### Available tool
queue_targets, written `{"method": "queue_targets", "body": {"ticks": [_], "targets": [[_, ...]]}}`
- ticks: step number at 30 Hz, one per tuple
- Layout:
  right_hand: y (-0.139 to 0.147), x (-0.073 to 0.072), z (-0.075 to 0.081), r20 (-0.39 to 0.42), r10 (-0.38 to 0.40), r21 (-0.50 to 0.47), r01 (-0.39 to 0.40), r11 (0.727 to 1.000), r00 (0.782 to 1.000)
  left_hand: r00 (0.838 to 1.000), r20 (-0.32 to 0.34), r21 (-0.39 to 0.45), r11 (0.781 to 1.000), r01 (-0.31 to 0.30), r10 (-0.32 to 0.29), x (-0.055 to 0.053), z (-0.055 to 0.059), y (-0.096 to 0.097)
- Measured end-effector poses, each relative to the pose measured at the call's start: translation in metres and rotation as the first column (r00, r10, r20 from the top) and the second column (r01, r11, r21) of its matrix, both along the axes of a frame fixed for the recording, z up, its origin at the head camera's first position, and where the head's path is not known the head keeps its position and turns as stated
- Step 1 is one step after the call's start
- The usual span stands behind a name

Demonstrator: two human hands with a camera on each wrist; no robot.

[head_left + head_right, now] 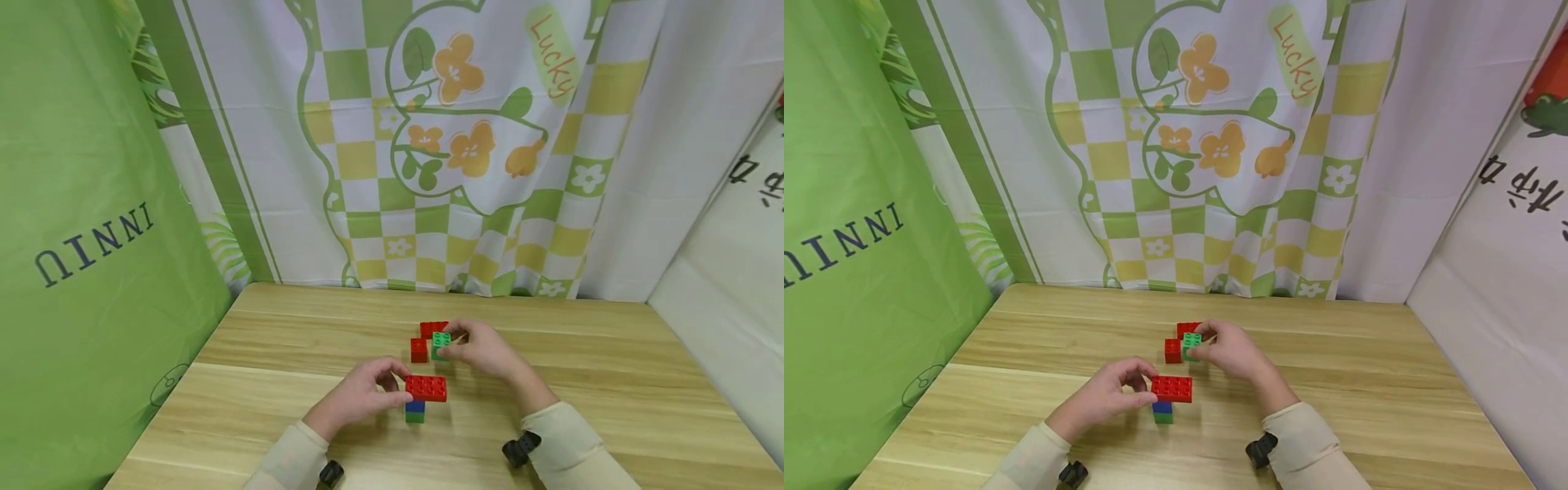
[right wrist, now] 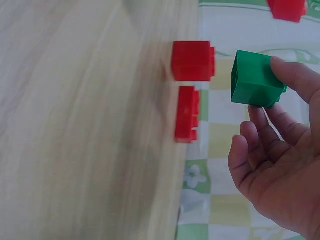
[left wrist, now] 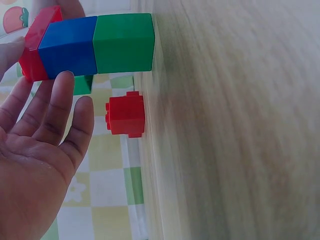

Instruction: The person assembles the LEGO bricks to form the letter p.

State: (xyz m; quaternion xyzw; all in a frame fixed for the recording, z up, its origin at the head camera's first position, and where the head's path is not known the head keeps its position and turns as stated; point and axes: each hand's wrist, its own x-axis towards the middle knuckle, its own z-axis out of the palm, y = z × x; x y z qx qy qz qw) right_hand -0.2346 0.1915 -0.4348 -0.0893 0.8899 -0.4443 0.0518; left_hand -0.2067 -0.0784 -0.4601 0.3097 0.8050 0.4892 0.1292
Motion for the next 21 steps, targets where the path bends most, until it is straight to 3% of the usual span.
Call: {"method": "queue_targets", "body": {"ticks": [12,21], "targets": [[-0.012,0.015,0.024,0.001,0.017,-0.004,-0.017,1.0,1.0,1.0,0.012,0.017,1.0,0.001,-0.001,-0.001,-0.001,0.001],[-0.017,0.024,0.031,-0.012,0.012,0.0,-0.012,1.0,1.0,1.0,0.001,0.018,1.0,0.0,0.0,0.0,-0.001,0.001]]}}
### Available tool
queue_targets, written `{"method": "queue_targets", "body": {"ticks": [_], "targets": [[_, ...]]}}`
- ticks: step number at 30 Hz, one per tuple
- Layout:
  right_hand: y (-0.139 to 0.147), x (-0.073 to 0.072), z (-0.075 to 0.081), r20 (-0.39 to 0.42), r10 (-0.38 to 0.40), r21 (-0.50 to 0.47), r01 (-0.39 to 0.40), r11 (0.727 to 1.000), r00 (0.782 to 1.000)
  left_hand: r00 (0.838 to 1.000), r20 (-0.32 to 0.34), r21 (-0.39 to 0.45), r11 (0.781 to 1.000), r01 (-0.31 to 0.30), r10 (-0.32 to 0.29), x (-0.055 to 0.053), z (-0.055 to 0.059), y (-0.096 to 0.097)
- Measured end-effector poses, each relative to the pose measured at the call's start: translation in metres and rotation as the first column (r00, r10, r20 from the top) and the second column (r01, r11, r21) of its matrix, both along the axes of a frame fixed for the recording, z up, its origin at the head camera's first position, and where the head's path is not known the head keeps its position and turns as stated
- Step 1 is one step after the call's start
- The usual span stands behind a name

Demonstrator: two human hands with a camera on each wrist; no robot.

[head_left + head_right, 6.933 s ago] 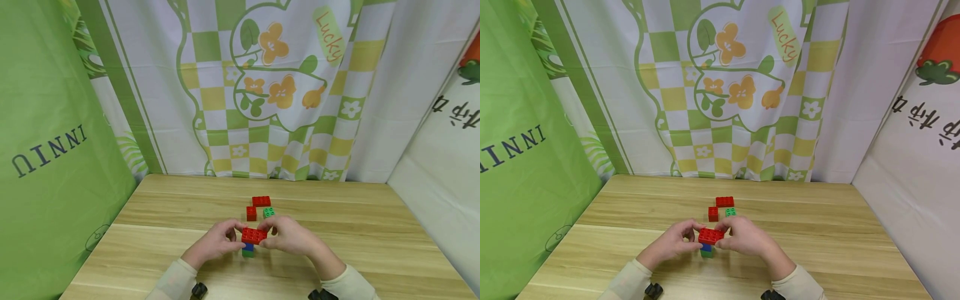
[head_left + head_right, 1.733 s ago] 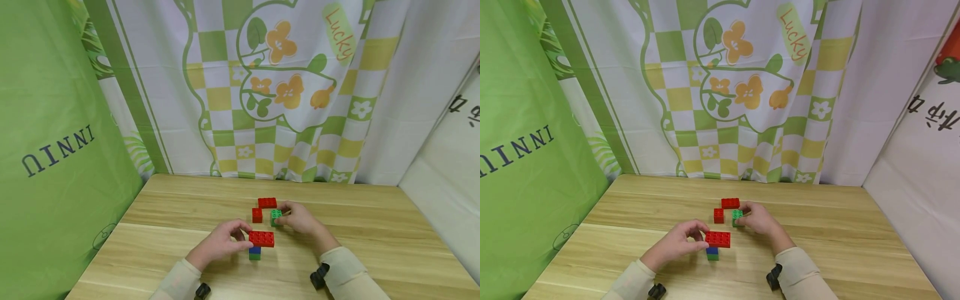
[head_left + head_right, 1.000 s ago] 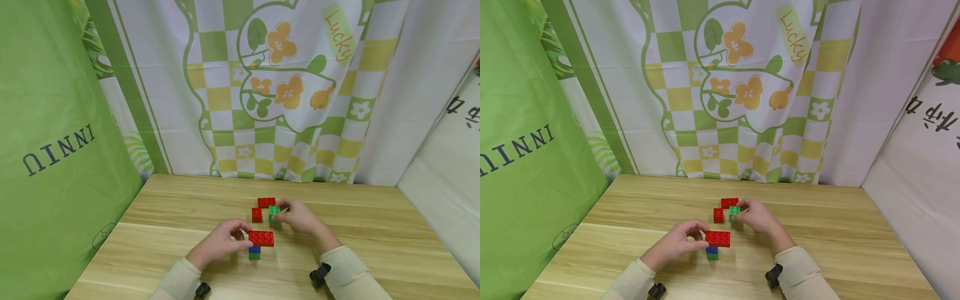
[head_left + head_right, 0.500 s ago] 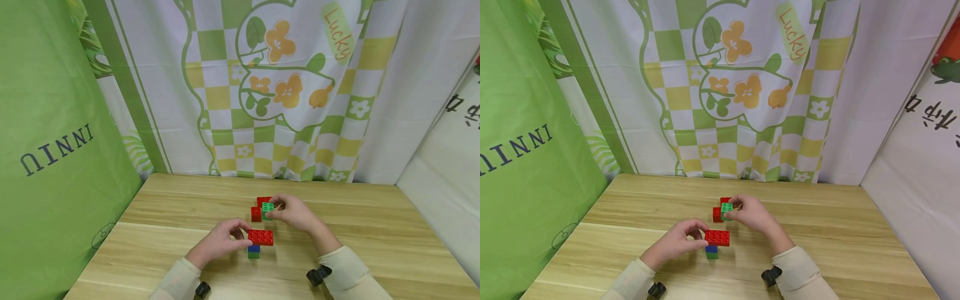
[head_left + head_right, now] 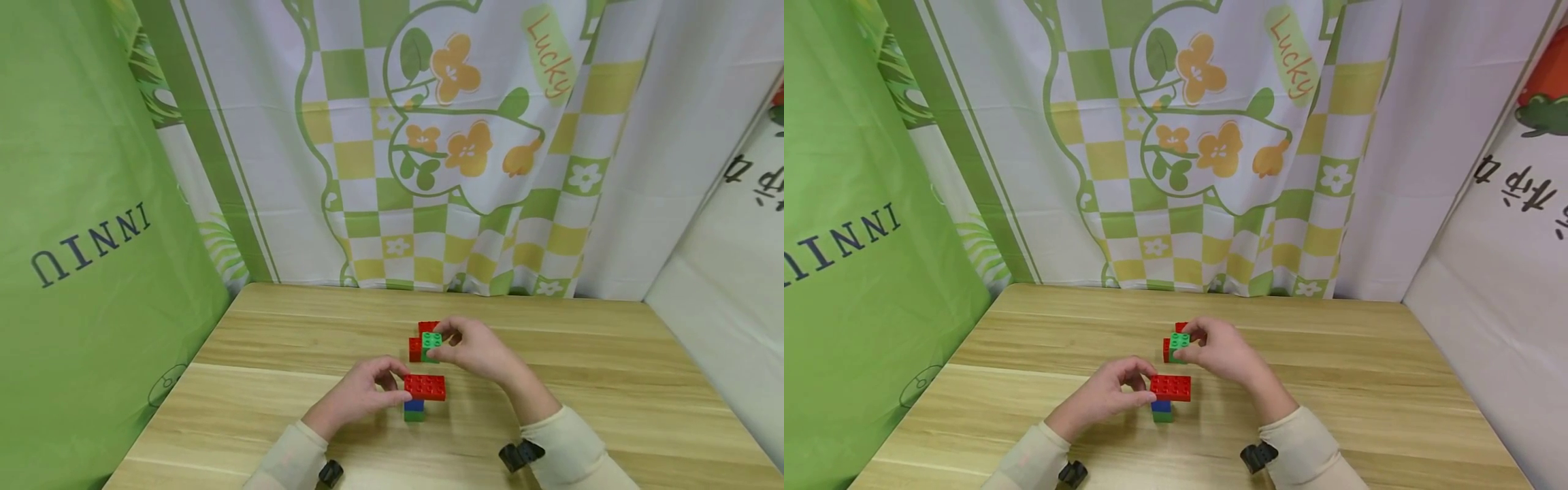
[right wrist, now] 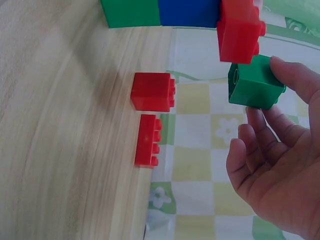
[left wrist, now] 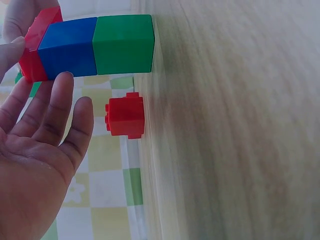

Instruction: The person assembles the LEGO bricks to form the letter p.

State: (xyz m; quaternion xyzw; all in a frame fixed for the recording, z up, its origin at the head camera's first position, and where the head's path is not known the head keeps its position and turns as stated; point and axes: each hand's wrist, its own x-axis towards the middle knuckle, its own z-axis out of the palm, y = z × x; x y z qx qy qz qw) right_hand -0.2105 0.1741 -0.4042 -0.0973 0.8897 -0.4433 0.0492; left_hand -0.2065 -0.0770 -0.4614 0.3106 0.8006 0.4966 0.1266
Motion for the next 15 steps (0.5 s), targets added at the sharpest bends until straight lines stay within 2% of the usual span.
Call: {"method": "queue_targets", "body": {"ticks": [7,15], "targets": [[-0.002,0.007,0.003,-0.01,0.014,-0.005,-0.014,1.0,1.0,1.0,0.017,0.01,1.0,-0.003,0.002,0.0,0.0,0.0],[-0.005,0.014,0.003,-0.03,0.055,-0.005,-0.056,0.998,0.998,1.0,-0.003,0.015,1.0,-0.007,0.007,-0.001,-0.003,0.001]]}}
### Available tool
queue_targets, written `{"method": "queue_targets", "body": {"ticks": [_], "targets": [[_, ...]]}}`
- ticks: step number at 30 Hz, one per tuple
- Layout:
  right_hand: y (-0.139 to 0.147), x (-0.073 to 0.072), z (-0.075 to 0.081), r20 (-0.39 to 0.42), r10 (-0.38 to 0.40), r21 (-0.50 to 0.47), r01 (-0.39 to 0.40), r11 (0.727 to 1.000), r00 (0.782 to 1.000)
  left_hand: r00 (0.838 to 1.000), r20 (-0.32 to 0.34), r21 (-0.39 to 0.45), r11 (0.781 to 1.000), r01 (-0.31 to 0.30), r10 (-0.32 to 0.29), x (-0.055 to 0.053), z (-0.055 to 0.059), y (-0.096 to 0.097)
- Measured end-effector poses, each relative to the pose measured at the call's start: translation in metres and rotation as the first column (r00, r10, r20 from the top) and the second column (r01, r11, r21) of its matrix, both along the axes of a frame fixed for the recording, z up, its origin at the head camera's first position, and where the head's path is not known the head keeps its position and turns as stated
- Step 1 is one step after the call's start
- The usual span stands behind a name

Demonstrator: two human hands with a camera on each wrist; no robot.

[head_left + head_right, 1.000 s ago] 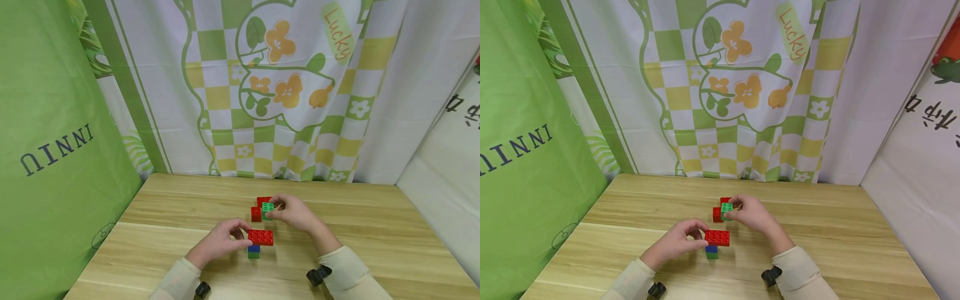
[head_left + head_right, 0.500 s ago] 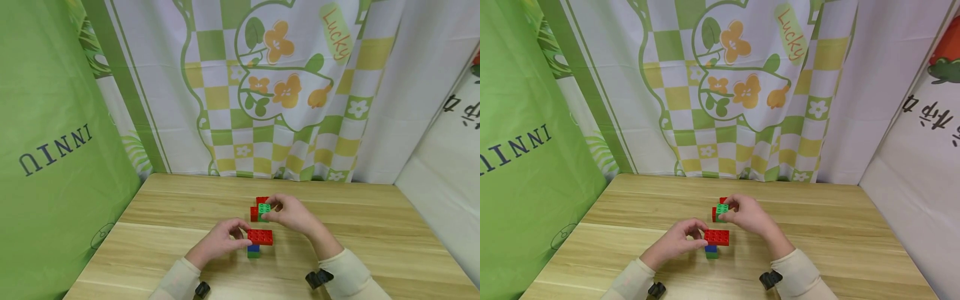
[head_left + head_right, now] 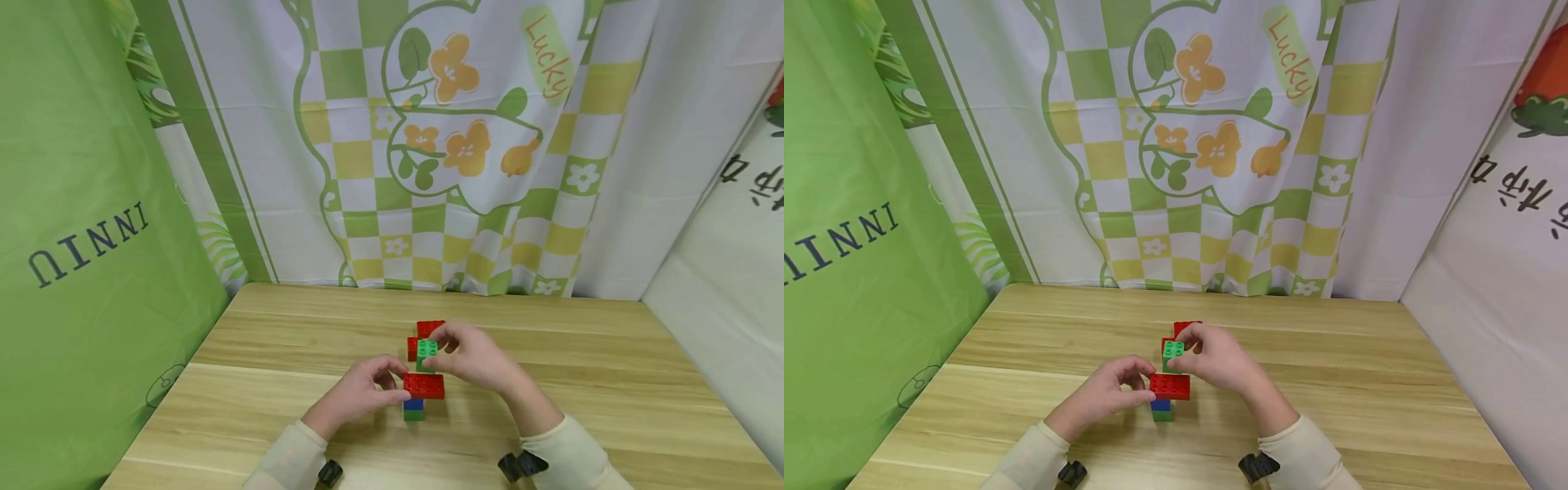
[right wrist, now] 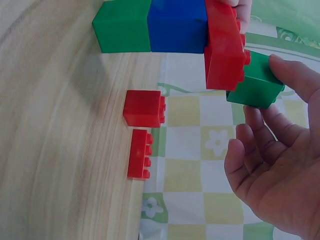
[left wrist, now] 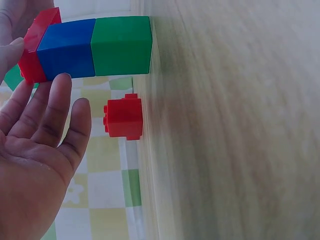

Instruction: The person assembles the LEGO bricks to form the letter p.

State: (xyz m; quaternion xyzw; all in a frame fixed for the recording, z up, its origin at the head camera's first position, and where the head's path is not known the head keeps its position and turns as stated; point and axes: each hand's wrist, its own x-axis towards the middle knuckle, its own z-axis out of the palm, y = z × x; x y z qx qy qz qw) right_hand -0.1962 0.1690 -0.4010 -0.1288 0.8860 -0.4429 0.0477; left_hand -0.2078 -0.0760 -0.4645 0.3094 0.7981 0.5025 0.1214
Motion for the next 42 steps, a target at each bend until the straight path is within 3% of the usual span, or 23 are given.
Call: {"method": "queue_targets", "body": {"ticks": [9,34,42], "targets": [[-0.004,0.006,0.0,-0.001,0.017,-0.004,-0.017,1.0,1.0,1.0,0.017,0.014,1.0,-0.005,0.005,0.0,0.001,0.0],[-0.013,0.014,0.004,0.016,0.066,-0.006,-0.066,0.998,0.998,0.999,-0.027,0.015,1.0,-0.017,0.017,0.001,-0.001,0.001],[-0.016,0.017,0.002,0.001,0.081,-0.007,-0.081,0.997,0.997,1.0,-0.013,0.045,0.999,-0.014,0.015,0.0,-0.002,0.001]]}}
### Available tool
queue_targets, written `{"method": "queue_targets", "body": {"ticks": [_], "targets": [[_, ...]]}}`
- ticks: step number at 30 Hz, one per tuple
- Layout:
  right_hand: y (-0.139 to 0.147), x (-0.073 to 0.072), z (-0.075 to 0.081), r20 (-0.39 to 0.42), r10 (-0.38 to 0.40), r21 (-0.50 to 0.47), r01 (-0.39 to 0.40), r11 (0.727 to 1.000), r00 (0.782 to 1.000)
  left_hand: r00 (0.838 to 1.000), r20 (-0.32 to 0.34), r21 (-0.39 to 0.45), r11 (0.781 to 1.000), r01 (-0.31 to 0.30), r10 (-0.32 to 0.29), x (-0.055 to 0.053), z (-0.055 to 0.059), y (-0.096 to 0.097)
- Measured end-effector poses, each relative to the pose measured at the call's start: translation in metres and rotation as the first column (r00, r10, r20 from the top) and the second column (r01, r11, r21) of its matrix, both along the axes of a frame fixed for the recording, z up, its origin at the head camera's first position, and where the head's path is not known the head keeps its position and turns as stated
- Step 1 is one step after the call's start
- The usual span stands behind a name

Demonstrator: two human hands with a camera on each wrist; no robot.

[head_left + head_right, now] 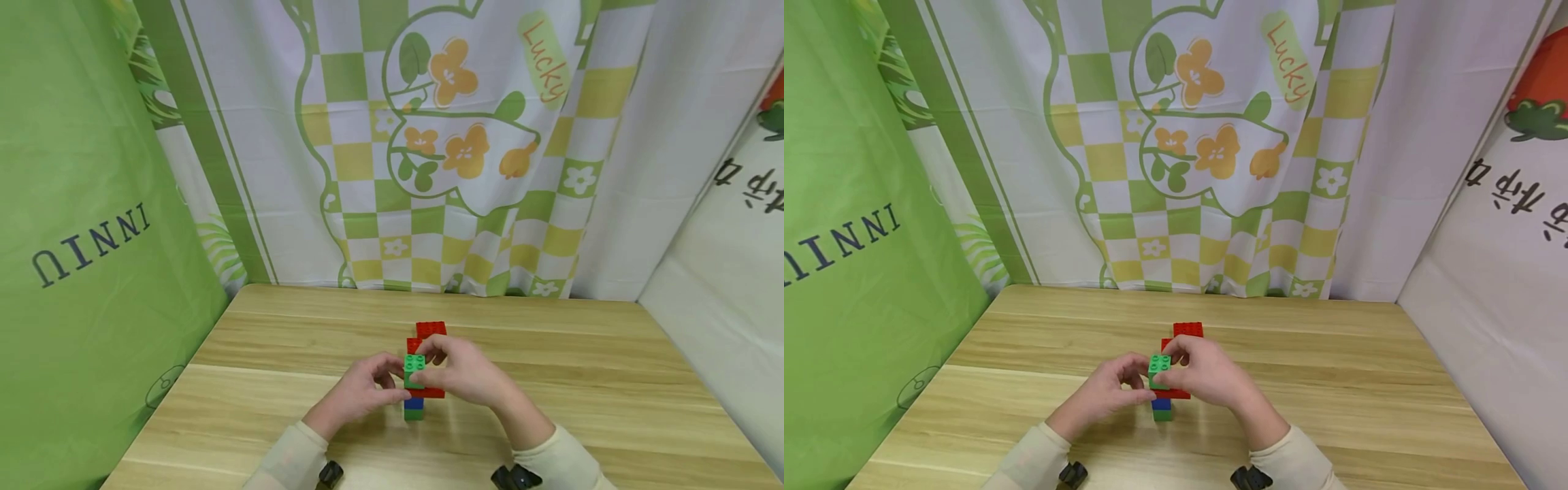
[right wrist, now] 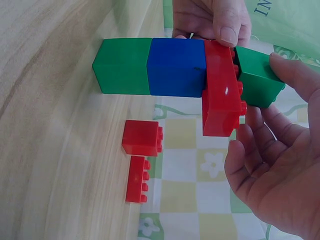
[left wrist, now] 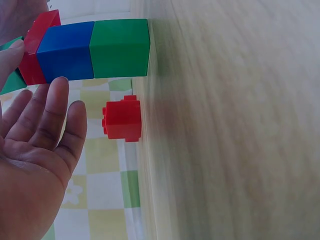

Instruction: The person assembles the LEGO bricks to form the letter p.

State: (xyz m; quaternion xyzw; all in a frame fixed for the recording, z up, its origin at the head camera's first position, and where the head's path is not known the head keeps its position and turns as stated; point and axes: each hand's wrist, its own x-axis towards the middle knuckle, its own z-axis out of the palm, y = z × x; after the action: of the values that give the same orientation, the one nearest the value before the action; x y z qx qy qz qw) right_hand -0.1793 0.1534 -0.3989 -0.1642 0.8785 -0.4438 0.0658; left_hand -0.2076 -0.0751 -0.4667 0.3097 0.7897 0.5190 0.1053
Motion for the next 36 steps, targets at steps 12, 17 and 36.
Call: {"method": "queue_targets", "body": {"ticks": [12,17,36], "targets": [[-0.0009,0.0018,-0.0014,-0.013,-0.002,-0.008,0.002,1.0,1.0,1.0,0.013,-0.004,1.0,-0.022,0.022,0.0008,-0.0001,0.0019],[-0.0007,0.0025,-0.0019,0.0,-0.004,-0.018,0.004,1.0,1.0,1.0,0.004,0.001,1.0,-0.02,0.02,0.0011,-0.0003,0.0024],[0.0009,0.0032,-0.0016,-0.032,0.035,0.013,-0.035,0.999,0.999,1.0,-0.014,0.0,1.0,-0.003,0.003,-0.0006,-0.0033,0.0031]]}}
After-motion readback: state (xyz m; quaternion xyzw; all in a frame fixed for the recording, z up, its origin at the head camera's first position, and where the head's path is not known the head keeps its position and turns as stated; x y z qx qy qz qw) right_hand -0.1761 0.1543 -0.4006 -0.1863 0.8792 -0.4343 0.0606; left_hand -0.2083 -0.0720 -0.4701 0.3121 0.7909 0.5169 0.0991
